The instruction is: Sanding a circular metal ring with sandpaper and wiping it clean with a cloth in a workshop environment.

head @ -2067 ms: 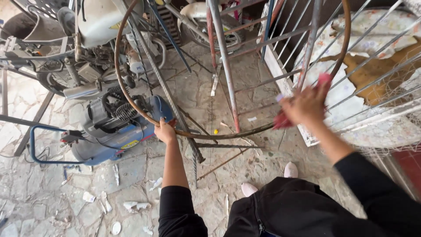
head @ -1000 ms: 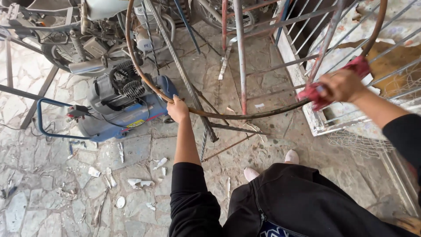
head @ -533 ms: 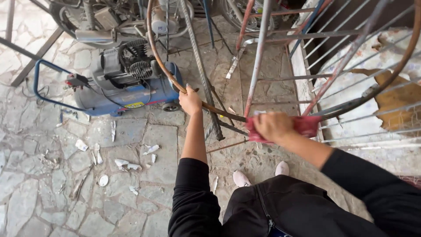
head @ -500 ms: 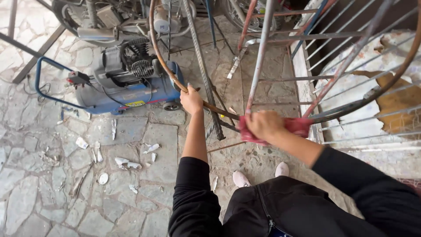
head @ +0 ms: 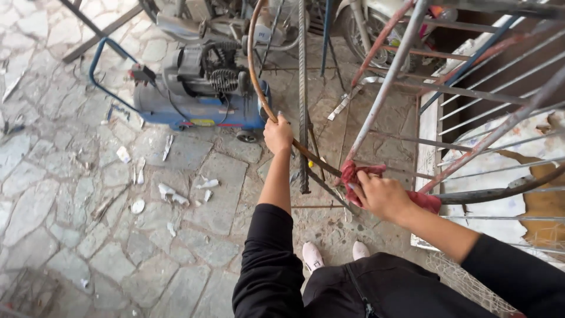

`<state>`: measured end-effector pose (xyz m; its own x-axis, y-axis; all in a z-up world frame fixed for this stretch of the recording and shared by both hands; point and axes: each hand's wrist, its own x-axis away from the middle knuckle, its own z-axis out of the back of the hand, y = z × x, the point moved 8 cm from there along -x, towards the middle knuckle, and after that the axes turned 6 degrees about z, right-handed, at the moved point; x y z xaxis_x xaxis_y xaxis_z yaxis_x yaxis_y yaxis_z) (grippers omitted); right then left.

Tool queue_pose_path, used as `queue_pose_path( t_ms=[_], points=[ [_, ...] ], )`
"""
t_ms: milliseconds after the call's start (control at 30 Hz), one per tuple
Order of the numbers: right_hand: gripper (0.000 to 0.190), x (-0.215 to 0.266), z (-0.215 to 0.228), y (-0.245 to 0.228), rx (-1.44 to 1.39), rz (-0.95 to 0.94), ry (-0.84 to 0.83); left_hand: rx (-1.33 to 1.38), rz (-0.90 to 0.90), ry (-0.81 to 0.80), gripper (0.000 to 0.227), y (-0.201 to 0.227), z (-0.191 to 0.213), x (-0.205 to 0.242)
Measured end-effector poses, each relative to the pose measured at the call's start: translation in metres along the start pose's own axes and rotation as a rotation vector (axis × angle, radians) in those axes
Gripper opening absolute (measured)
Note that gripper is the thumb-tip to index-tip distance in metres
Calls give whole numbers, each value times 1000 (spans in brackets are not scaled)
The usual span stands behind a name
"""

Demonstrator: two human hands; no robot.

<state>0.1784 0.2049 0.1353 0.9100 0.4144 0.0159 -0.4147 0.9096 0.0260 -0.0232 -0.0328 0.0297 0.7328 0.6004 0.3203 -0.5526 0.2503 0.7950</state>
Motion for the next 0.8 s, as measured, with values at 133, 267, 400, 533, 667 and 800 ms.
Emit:
queue_pose_path(
  t_ms=[133, 267, 400, 533, 667, 800],
  points=[
    [39, -79, -8, -52, -196, -33, 35, -31, -30, -7, 49, -11, 8, -7],
    [35, -52, 1, -35, -203, -11, 1, -34, -45, 11, 47, -5, 6, -9],
    [32, 15, -5, -5, -36, 44, 63, -26, -69, -15, 50, 2, 11, 3],
    [30, -21, -2, -25, -135, 91, 44, -36, -77, 13, 51, 4, 15, 0],
    [39, -63, -19, -54, -199, 13, 41, -59, -110, 2, 51, -13, 16, 6],
    [38, -71, -27, -43, -179, 40, 93, -70, -80, -21, 54, -8, 10, -1]
  ],
)
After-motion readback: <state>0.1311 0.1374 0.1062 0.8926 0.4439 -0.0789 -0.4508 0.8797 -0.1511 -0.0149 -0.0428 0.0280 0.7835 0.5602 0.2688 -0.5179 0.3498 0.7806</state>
